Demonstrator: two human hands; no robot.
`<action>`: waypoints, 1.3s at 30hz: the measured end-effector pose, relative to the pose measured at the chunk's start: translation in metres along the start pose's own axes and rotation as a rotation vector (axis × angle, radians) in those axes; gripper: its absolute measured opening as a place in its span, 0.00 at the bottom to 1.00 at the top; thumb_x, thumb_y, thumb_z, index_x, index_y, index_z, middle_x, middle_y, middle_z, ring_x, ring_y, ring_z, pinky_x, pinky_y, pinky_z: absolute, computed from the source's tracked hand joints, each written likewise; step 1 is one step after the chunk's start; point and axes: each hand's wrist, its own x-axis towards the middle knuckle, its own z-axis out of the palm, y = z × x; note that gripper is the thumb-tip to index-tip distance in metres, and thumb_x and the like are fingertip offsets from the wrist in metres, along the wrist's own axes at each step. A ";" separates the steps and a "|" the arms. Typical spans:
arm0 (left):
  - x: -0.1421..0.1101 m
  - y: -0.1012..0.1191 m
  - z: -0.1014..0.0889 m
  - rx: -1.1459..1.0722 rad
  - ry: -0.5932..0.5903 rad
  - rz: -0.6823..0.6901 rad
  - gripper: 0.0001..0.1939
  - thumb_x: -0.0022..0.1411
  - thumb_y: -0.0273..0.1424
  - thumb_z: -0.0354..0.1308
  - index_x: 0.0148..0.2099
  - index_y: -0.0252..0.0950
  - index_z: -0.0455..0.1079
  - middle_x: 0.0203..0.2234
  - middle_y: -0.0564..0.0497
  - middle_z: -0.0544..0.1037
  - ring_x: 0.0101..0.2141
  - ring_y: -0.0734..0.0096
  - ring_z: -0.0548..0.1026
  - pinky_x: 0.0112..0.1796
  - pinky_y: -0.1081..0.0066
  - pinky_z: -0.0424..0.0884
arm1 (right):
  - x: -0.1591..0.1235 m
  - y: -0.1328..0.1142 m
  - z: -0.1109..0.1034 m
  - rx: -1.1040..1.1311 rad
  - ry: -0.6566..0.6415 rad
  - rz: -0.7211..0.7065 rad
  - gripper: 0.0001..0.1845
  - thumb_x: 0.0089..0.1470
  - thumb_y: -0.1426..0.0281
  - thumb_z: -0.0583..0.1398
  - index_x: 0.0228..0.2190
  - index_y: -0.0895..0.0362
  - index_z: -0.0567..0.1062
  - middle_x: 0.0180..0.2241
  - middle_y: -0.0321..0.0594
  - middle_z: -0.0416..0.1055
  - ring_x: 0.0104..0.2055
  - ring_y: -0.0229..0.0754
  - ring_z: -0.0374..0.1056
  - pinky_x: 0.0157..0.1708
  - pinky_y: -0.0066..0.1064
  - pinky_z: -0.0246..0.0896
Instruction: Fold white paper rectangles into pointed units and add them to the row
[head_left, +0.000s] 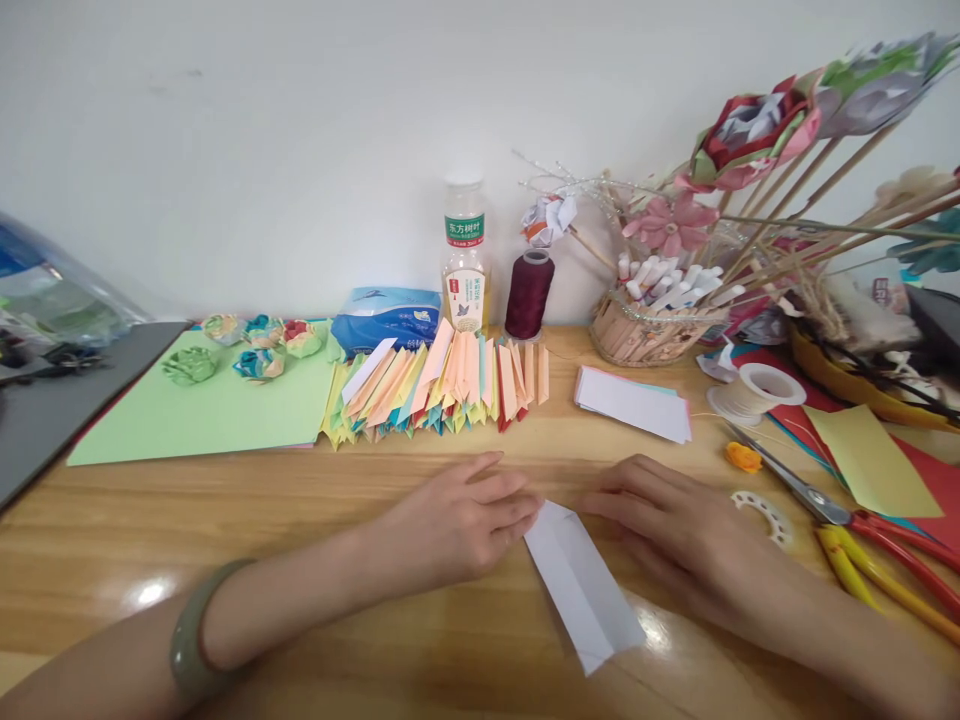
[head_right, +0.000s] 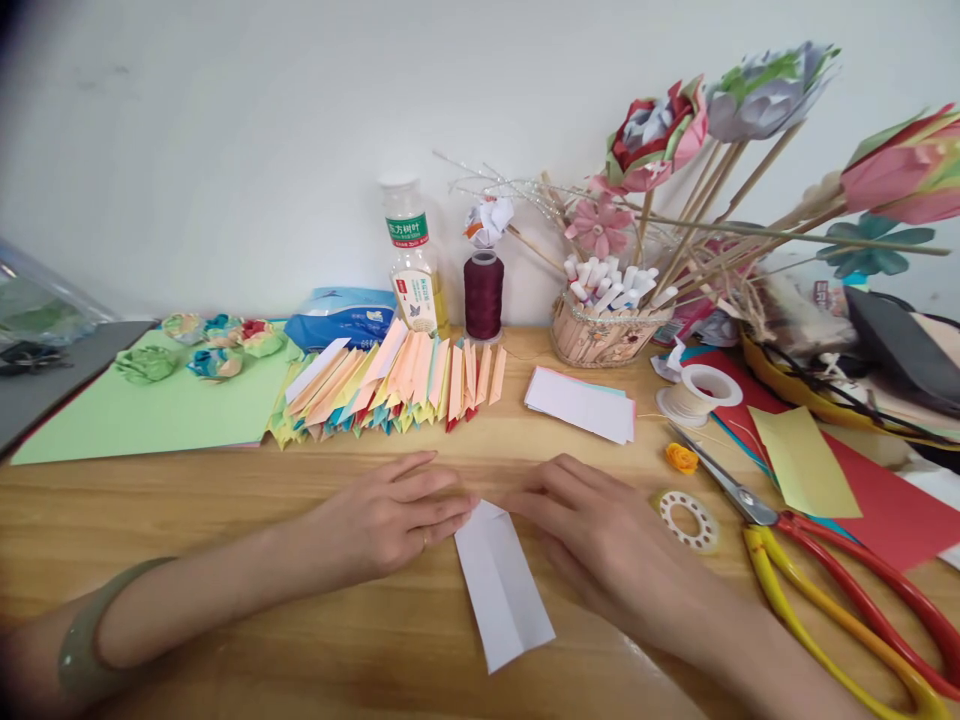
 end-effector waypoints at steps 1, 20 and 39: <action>0.000 0.000 0.000 0.010 0.001 0.006 0.14 0.69 0.23 0.44 0.50 0.29 0.68 0.48 0.50 0.74 0.50 0.66 0.66 0.55 0.60 0.55 | 0.002 -0.001 0.004 -0.025 0.003 0.008 0.17 0.59 0.76 0.49 0.48 0.54 0.68 0.37 0.43 0.68 0.38 0.43 0.64 0.33 0.34 0.62; -0.002 0.001 0.001 0.056 0.035 -0.013 0.13 0.67 0.23 0.47 0.49 0.32 0.69 0.47 0.51 0.74 0.50 0.65 0.66 0.56 0.59 0.55 | 0.000 0.006 0.002 -0.008 0.044 -0.114 0.17 0.57 0.79 0.47 0.29 0.55 0.72 0.36 0.43 0.70 0.39 0.43 0.65 0.35 0.36 0.62; -0.001 0.019 0.007 0.032 0.190 -0.031 0.07 0.66 0.25 0.51 0.40 0.32 0.72 0.38 0.51 0.76 0.44 0.68 0.68 0.50 0.62 0.63 | 0.007 -0.005 0.023 0.050 0.092 -0.014 0.12 0.57 0.77 0.52 0.35 0.56 0.74 0.34 0.41 0.69 0.36 0.40 0.66 0.33 0.31 0.62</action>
